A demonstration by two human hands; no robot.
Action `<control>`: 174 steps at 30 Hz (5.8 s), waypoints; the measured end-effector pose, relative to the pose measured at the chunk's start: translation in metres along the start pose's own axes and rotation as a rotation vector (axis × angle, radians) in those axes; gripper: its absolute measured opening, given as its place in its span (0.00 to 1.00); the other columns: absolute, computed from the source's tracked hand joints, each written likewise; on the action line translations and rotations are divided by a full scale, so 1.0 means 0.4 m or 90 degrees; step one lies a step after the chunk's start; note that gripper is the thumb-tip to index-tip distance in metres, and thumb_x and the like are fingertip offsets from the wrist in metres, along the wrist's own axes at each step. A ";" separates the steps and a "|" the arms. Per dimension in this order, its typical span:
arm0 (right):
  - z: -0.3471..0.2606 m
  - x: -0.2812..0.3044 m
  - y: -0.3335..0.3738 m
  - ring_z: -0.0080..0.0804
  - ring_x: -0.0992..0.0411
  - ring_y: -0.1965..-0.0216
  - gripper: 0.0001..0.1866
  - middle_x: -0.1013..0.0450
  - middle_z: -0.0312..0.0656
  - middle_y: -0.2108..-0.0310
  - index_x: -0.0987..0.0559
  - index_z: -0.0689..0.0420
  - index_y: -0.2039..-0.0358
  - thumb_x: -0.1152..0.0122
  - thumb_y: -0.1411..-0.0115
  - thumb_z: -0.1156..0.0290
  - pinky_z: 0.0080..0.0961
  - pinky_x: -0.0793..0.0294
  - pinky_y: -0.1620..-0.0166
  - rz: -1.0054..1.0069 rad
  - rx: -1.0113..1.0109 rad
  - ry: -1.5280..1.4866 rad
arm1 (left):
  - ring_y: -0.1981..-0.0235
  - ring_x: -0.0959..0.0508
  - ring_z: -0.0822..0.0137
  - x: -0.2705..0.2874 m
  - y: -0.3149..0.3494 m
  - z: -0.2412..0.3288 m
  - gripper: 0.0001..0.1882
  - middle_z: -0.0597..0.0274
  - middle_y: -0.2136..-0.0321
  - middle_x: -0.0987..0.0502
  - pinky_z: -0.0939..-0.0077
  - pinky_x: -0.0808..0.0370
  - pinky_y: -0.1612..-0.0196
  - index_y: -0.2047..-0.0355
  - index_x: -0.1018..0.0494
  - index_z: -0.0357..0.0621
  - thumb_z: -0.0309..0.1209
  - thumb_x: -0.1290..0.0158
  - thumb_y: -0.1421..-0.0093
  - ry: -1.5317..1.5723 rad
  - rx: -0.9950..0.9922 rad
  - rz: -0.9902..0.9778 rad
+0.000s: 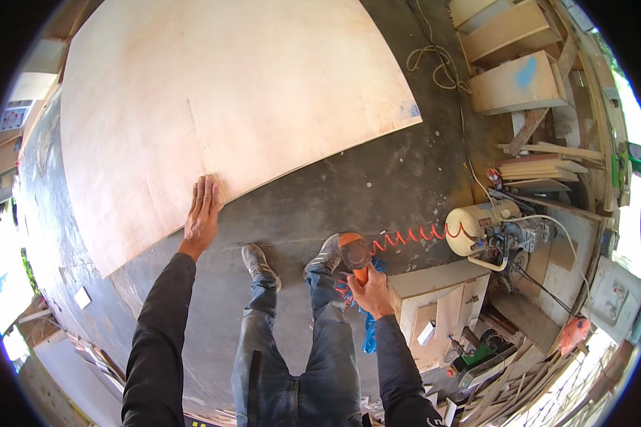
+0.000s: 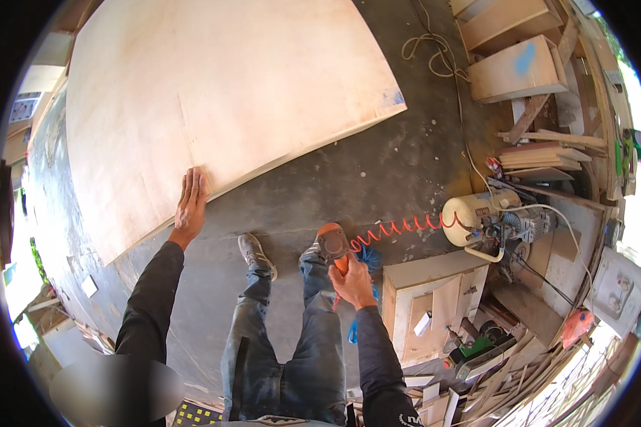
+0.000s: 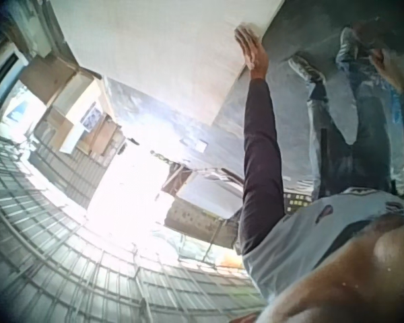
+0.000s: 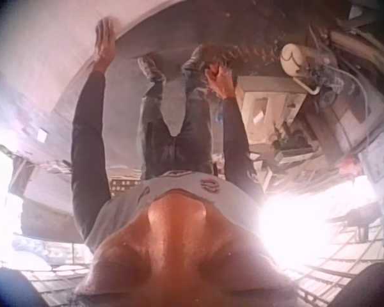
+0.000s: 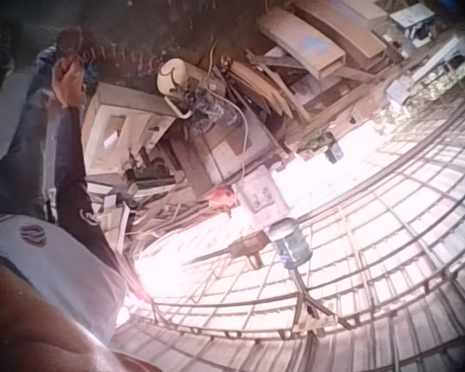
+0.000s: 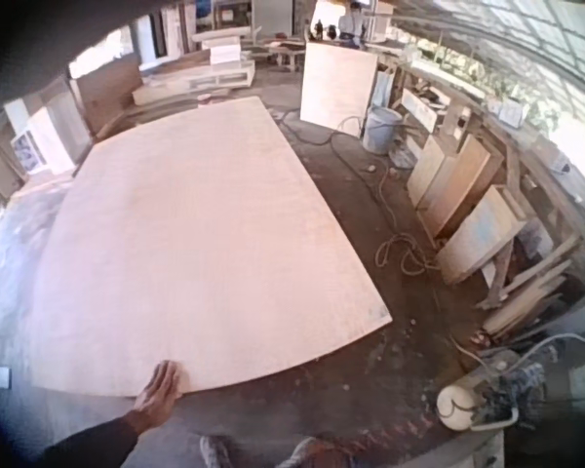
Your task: The person picks up an air stapler, moves toward a large plywood panel on the floor, and staples the edge of the panel to an underlying wooden frame.
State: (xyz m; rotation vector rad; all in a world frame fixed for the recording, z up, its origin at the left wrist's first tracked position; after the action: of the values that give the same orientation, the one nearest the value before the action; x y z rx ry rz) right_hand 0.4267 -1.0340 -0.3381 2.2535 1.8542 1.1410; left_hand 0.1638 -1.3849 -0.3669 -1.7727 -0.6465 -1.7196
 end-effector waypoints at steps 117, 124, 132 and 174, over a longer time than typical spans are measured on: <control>-0.207 0.450 -0.531 0.17 0.37 0.86 0.05 0.33 0.33 0.82 0.27 0.60 0.66 0.43 0.39 0.73 0.20 0.35 0.82 -0.106 -0.152 -0.363 | 0.27 0.47 0.51 -0.012 -0.434 0.263 0.40 0.53 0.28 0.45 0.38 0.50 0.28 0.30 0.43 0.44 0.40 0.41 0.39 0.115 -0.027 -0.027; -0.208 0.429 -0.518 0.18 0.36 0.86 0.05 0.33 0.33 0.82 0.26 0.61 0.63 0.43 0.39 0.75 0.20 0.35 0.82 -0.107 -0.130 -0.357 | 0.27 0.46 0.51 -0.002 -0.438 0.265 0.40 0.54 0.28 0.45 0.37 0.49 0.29 0.30 0.43 0.44 0.41 0.41 0.39 0.119 -0.027 -0.033; -0.211 0.429 -0.520 0.19 0.36 0.87 0.08 0.33 0.34 0.82 0.26 0.63 0.59 0.43 0.39 0.75 0.22 0.34 0.82 -0.106 -0.121 -0.347 | 0.27 0.47 0.50 -0.004 -0.437 0.266 0.41 0.52 0.28 0.46 0.36 0.49 0.29 0.31 0.43 0.43 0.39 0.39 0.40 0.134 -0.029 -0.017; -0.313 0.237 -0.437 0.18 0.37 0.87 0.14 0.34 0.32 0.83 0.27 0.63 0.51 0.45 0.37 0.75 0.21 0.35 0.82 -0.208 -0.119 -0.328 | 0.26 0.48 0.52 -0.014 -0.430 0.264 0.39 0.54 0.29 0.44 0.39 0.50 0.28 0.31 0.41 0.45 0.42 0.40 0.39 0.139 -0.019 -0.002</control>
State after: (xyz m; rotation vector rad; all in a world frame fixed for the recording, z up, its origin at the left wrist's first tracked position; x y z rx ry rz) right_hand 0.2156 -0.9537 -0.2734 1.8239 1.7255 0.5833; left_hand 0.1194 -1.1879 -0.3599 -1.5741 -0.5314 -1.9009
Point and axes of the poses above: each hand's wrist, its own y-axis away from the middle knuckle, its own x-axis out of the back of the hand, z = x × y, the point moved 3 cm from there along -y, towards the middle knuckle
